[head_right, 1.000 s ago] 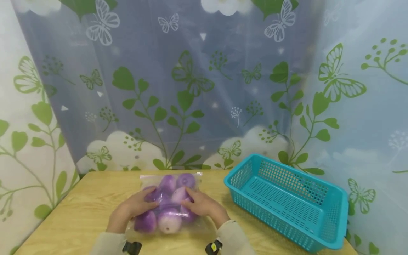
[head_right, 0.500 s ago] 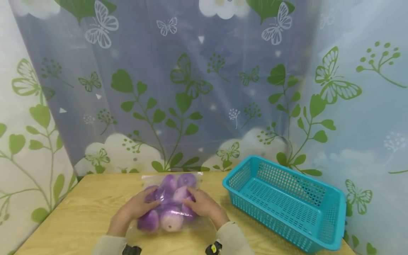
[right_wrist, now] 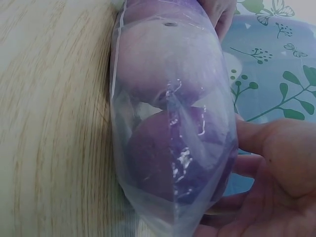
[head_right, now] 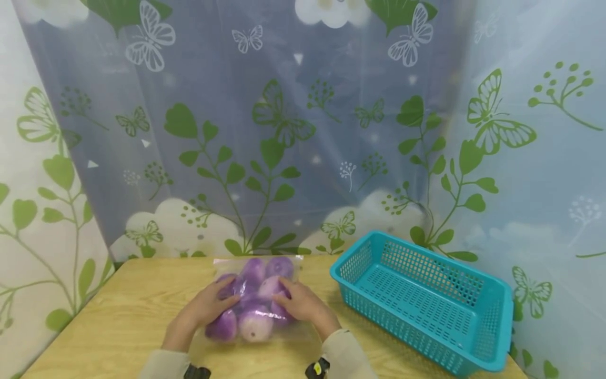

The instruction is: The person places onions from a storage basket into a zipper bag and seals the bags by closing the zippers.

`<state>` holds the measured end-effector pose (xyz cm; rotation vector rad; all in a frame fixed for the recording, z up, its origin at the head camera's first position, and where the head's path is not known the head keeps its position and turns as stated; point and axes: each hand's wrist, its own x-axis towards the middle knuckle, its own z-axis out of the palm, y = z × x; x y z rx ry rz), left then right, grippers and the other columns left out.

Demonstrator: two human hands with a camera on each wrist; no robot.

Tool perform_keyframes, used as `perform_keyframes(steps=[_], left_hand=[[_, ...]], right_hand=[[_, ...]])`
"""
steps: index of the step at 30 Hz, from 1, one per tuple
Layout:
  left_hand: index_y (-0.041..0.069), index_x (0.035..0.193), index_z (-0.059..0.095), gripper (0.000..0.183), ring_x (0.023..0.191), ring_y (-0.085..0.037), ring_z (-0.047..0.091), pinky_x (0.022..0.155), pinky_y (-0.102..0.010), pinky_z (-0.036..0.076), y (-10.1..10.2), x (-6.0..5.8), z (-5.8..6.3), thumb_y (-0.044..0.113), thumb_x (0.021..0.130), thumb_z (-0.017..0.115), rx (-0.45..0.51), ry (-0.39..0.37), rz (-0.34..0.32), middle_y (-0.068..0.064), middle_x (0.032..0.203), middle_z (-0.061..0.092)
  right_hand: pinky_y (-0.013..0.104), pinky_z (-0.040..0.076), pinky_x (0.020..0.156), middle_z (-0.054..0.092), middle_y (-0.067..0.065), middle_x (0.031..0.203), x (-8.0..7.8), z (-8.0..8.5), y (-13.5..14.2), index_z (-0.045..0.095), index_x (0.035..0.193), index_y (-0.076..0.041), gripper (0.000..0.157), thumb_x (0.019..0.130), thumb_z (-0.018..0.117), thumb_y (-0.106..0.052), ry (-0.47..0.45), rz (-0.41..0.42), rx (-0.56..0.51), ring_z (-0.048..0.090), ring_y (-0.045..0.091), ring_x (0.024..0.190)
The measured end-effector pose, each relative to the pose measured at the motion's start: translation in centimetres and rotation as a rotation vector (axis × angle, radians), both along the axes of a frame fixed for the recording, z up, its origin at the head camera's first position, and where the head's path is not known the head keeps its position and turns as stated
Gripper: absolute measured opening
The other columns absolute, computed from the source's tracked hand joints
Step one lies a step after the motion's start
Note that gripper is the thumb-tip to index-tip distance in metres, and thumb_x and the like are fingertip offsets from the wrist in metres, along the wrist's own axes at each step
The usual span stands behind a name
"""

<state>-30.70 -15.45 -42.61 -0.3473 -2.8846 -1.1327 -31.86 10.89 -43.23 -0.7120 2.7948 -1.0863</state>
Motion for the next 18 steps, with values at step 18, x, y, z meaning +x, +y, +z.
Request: perform_keyframes(steps=[18], left_hand=[[-0.003,0.151,0.046,0.063,0.138,-0.06,0.042,0.116,-0.072,0.037,0.19,0.16,0.25,0.026,0.099,0.068,-0.033,0.012,-0.003,-0.044,0.15,0.038]], right_hand=[[0.063,0.039,0.12,0.051,0.031,0.15,-0.15,-0.24,0.09,0.04,0.155,0.001,0.06,0.106,0.056,-0.03,-0.009,0.003,-0.002,0.047,0.048,0.142]])
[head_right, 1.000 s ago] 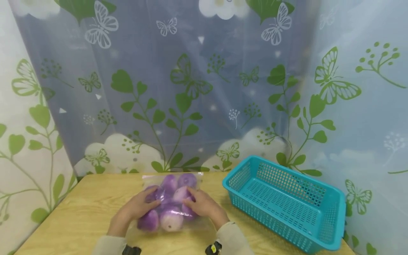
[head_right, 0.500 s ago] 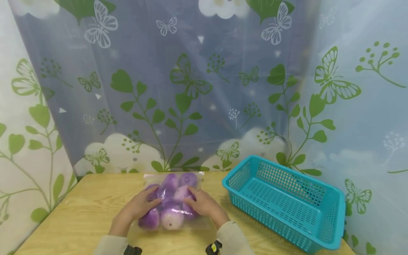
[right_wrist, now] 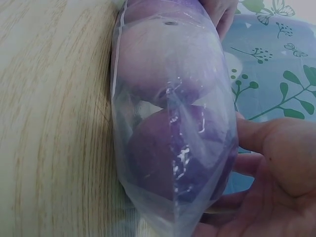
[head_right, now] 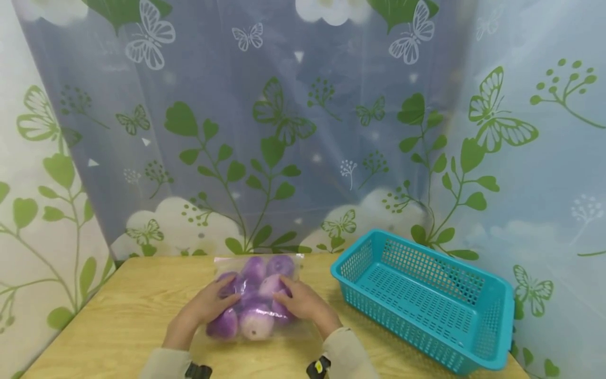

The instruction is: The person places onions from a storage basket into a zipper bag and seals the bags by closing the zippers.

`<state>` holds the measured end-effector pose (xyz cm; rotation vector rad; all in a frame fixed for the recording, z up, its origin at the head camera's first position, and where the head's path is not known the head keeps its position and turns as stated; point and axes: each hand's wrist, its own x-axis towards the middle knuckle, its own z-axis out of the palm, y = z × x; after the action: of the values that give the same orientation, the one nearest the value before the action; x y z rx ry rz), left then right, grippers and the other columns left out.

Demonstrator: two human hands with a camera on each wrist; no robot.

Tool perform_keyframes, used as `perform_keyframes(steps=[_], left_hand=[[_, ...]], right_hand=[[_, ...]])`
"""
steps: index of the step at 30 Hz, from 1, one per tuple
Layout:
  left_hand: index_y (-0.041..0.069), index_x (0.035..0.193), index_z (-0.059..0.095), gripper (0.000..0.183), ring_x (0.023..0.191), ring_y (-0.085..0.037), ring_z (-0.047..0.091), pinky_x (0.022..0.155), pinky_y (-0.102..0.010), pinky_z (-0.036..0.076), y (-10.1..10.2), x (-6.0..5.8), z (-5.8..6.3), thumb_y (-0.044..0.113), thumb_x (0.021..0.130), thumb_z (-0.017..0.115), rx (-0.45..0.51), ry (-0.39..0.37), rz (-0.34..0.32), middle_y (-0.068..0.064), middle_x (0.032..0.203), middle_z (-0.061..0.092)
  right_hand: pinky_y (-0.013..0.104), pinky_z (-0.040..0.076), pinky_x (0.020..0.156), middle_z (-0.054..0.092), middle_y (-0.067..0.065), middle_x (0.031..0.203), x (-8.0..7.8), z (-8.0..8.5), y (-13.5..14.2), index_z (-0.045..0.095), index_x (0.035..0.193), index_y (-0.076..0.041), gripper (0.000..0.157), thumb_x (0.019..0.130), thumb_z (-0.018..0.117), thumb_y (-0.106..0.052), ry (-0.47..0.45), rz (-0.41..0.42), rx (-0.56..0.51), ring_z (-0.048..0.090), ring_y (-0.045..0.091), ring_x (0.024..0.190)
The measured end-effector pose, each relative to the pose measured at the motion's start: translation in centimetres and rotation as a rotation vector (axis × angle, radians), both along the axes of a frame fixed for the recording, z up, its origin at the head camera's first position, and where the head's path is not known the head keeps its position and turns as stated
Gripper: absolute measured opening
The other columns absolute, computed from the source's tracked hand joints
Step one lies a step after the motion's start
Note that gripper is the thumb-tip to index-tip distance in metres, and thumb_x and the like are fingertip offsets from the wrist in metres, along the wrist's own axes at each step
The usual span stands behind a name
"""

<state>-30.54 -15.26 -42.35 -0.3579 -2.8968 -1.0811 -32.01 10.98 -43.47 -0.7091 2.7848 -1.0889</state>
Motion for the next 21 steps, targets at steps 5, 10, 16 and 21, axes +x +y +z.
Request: perform_keyframes(steps=[5,10,16,21], left_hand=[[-0.003,0.15,0.046,0.063,0.138,-0.06,0.043,0.116,-0.072,0.037,0.0,0.2,0.2,0.027,0.099,0.067,-0.014,-0.006,0.006,-0.042,0.151,0.039],[0.0,0.15,0.048,0.058,0.142,-0.059,0.039,0.116,-0.074,0.034,0.1,0.6,0.6,0.026,0.101,0.064,-0.025,0.007,0.019,-0.037,0.152,0.044],[0.004,0.154,0.044,0.056,0.15,-0.06,0.022,0.117,-0.082,0.022,1.1,1.5,2.1,0.027,0.105,0.057,-0.005,0.041,0.024,-0.03,0.153,0.047],[0.005,0.161,0.029,0.063,0.151,-0.063,0.008,0.119,-0.081,0.014,2.3,2.3,3.6,0.031,0.108,0.051,0.03,0.045,0.003,-0.037,0.161,0.027]], right_hand=[[0.063,0.04,0.12,0.051,0.031,0.15,0.2,0.3,0.0,0.039,0.155,0.003,0.061,0.106,0.056,-0.029,0.014,0.024,-0.001,0.048,0.048,0.141],[0.065,0.04,0.118,0.05,0.033,0.148,0.8,0.6,0.3,0.038,0.154,0.005,0.059,0.107,0.054,-0.028,0.037,0.035,0.004,0.049,0.05,0.139],[0.071,0.037,0.117,0.04,0.035,0.155,1.6,2.0,0.8,0.039,0.157,-0.003,0.057,0.109,0.05,-0.033,0.051,-0.009,0.065,0.041,0.055,0.143],[0.073,0.032,0.12,0.032,0.034,0.161,2.3,4.2,1.1,0.04,0.157,-0.006,0.057,0.108,0.051,-0.035,0.083,-0.078,0.128,0.032,0.057,0.148]])
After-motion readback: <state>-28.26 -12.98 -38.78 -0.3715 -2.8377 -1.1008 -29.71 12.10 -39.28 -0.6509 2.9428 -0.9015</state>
